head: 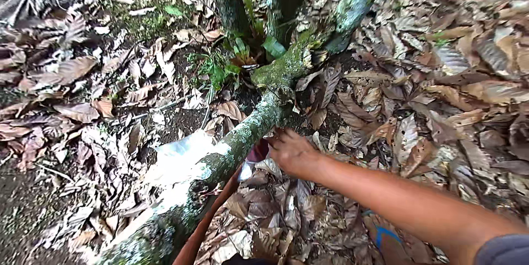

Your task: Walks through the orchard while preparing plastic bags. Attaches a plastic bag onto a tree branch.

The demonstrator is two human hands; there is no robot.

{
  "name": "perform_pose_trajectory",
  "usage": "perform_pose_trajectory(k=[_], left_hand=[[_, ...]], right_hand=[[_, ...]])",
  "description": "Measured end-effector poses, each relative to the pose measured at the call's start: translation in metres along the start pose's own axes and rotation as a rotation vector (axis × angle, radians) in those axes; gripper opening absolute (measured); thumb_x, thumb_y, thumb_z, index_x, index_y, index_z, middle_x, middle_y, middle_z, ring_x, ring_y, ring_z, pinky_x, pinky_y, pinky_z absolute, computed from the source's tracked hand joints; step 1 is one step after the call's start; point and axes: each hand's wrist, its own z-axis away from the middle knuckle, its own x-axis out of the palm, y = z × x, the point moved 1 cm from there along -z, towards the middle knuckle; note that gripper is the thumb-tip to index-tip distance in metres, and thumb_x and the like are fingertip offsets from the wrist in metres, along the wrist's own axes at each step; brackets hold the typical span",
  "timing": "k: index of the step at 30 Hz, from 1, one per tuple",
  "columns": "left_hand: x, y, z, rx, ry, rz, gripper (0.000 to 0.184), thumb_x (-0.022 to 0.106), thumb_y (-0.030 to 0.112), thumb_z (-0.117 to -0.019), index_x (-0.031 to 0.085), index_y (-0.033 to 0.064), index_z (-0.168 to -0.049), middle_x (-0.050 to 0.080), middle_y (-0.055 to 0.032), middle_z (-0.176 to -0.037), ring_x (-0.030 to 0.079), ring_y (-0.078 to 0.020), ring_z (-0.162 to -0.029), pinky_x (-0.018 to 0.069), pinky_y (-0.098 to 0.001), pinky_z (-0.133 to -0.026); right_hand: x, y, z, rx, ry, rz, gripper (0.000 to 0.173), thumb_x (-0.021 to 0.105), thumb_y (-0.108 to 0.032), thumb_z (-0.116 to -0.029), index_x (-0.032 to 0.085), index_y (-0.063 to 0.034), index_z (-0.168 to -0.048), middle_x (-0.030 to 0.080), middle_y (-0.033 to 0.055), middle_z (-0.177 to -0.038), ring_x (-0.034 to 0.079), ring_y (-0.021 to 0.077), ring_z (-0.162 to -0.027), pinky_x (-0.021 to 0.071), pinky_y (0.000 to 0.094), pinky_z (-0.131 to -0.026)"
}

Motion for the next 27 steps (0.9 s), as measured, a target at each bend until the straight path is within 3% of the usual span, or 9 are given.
perform_pose_trajectory(k=[6,8,14,16,18,20,22,24,27], left_hand=[[-0.035,0.053,0.009,-0.302,0.065,0.275,0.028,0.055,-0.002,-0.0988,0.063,-0.0125,-0.123,0.067,-0.0291,-0.121,0.065,-0.0342,-0.117,0.0465,-0.0427,-0.106],[-0.049,0.082,-0.002,-0.398,0.165,0.256,0.023,0.055,-0.006,-0.0954,0.067,-0.0150,-0.113,0.069,-0.0301,-0.112,0.067,-0.0334,-0.109,0.0483,-0.0399,-0.101],[-0.048,0.065,0.026,-0.351,0.285,0.102,0.026,0.065,0.014,-0.0964,0.071,-0.0080,-0.109,0.072,-0.0259,-0.107,0.070,-0.0337,-0.103,0.0522,-0.0446,-0.097],[-0.062,0.081,0.020,-0.442,0.323,0.297,0.025,0.069,0.009,-0.0939,0.071,-0.0113,-0.108,0.072,-0.0245,-0.105,0.069,-0.0264,-0.102,0.0501,-0.0392,-0.099],[-0.041,0.068,0.015,-0.392,0.480,0.579,0.024,0.070,0.011,-0.0927,0.072,-0.0089,-0.107,0.075,-0.0121,-0.101,0.069,-0.0071,-0.099,0.0515,-0.0243,-0.098],[-0.007,0.044,0.010,-0.270,0.594,0.946,0.018,0.068,0.010,-0.0954,0.069,-0.0030,-0.108,0.074,0.0013,-0.098,0.068,0.0017,-0.097,0.0550,-0.0202,-0.094],[0.024,0.024,0.006,-0.175,0.665,1.230,0.015,0.067,0.011,-0.0971,0.069,0.0051,-0.111,0.076,0.0039,-0.101,0.070,-0.0036,-0.098,0.0582,-0.0274,-0.094],[0.038,0.017,0.003,-0.224,0.718,1.432,0.015,0.063,0.008,-0.0958,0.070,0.0050,-0.108,0.076,-0.0021,-0.098,0.072,-0.0106,-0.093,0.0598,-0.0322,-0.089],[0.034,0.025,0.003,-0.315,0.676,1.714,0.019,0.052,0.007,-0.0967,0.071,0.0072,-0.100,0.075,-0.0039,-0.086,0.070,-0.0097,-0.075,0.0604,-0.0271,-0.072]], right_hand=[[-0.019,-0.014,0.015,0.091,0.281,-0.016,0.029,0.048,-0.026,-0.1038,0.070,-0.0083,-0.097,0.073,0.0056,-0.123,0.067,0.0255,-0.120,0.0550,0.0467,-0.098],[-0.024,-0.016,0.017,0.132,0.404,-0.062,0.030,0.048,-0.025,-0.1042,0.068,-0.0084,-0.090,0.075,0.0037,-0.115,0.070,0.0181,-0.111,0.0574,0.0412,-0.092],[-0.035,-0.027,0.019,0.222,0.709,-0.444,0.022,0.058,-0.021,-0.1009,0.073,-0.0089,-0.089,0.075,0.0036,-0.111,0.072,0.0127,-0.101,0.0611,0.0348,-0.087],[-0.035,-0.036,0.017,0.226,0.772,-0.875,0.015,0.060,-0.008,-0.0961,0.071,-0.0034,-0.087,0.075,0.0083,-0.109,0.072,0.0116,-0.089,0.0617,0.0293,-0.076],[-0.034,-0.044,0.014,0.231,0.754,-1.456,0.019,0.048,0.000,-0.0980,0.065,0.0012,-0.089,0.074,0.0145,-0.104,0.063,0.0113,-0.064,0.0529,0.0262,-0.055],[-0.030,-0.047,0.010,0.203,0.642,-1.972,0.028,0.033,-0.011,-0.1045,0.058,-0.0049,-0.095,0.073,0.0152,-0.105,0.058,0.0108,-0.054,0.0462,0.0249,-0.047],[-0.020,-0.046,0.005,0.207,0.549,-2.276,0.035,0.029,-0.025,-0.1081,0.060,-0.0122,-0.097,0.071,0.0094,-0.098,0.052,0.0095,-0.050,0.0432,0.0236,-0.044],[-0.007,-0.043,0.000,0.254,0.567,-2.283,0.034,0.030,-0.027,-0.1107,0.057,-0.0132,-0.096,0.062,0.0038,-0.085,0.047,0.0091,-0.050,0.0422,0.0237,-0.044],[0.014,-0.041,-0.006,0.337,0.672,-1.941,0.017,0.046,-0.014,-0.1075,0.058,-0.0051,-0.099,0.062,0.0059,-0.082,0.049,0.0098,-0.053,0.0454,0.0253,-0.047]])
